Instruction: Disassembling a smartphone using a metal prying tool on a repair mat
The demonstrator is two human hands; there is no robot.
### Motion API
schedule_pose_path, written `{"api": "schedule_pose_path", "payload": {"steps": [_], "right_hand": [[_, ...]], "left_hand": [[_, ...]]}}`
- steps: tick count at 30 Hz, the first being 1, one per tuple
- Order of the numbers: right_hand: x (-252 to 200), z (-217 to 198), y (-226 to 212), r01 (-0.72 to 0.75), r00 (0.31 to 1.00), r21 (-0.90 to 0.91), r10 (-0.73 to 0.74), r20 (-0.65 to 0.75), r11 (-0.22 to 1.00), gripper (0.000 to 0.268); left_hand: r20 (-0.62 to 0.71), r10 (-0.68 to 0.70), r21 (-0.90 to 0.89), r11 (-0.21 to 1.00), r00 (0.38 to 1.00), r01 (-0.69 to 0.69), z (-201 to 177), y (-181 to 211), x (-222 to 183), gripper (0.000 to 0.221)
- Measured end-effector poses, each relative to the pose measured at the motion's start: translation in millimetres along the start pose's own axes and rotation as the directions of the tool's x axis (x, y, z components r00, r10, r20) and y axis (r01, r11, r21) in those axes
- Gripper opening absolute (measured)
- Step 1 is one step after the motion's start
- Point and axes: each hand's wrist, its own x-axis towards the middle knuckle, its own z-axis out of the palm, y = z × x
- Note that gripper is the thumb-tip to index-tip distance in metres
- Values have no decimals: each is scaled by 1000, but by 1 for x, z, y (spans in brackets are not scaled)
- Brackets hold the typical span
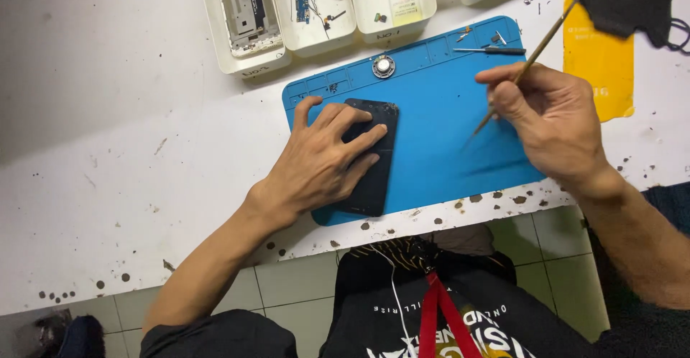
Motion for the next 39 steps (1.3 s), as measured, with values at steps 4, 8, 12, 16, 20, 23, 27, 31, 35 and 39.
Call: {"api": "schedule_pose_path", "payload": {"steps": [4,8,12,16,20,23,27,31,35,39], "right_hand": [[17,10,-8,156,970,18,-157,184,988,19],[33,16,-4,458,856,-337,-306,416,822,19],[29,26,-7,457,869,-357,-322,376,815,23],[12,48,-11,283,947,-230,-232,222,931,13],[12,55,-4,276,949,-159,-242,202,948,13],[14,54,1,315,931,-132,-279,235,940,14],[15,55,4,333,922,-141,-291,253,932,15],[15,55,8,365,910,-120,-326,258,923,16],[15,55,9,359,912,-129,-318,260,924,16],[14,55,9,356,913,-128,-315,257,926,17]], "left_hand": [[14,4,37,999,1000,-4,2,-1,-2,37],[9,10,64,998,1000,-10,2,1,-3,39],[-9,-5,25,1000,1000,5,4,0,-4,38],[-27,-11,22,1000,1000,12,7,1,-7,37],[-56,15,40,999,998,-12,9,1,-8,31],[-59,27,46,999,998,-24,10,0,-10,30],[-44,39,61,997,998,-37,10,0,-11,33],[-38,33,57,998,999,-31,11,1,-11,33],[-42,29,58,998,999,-27,12,1,-12,33],[-37,27,65,998,999,-25,11,2,-11,33]]}}
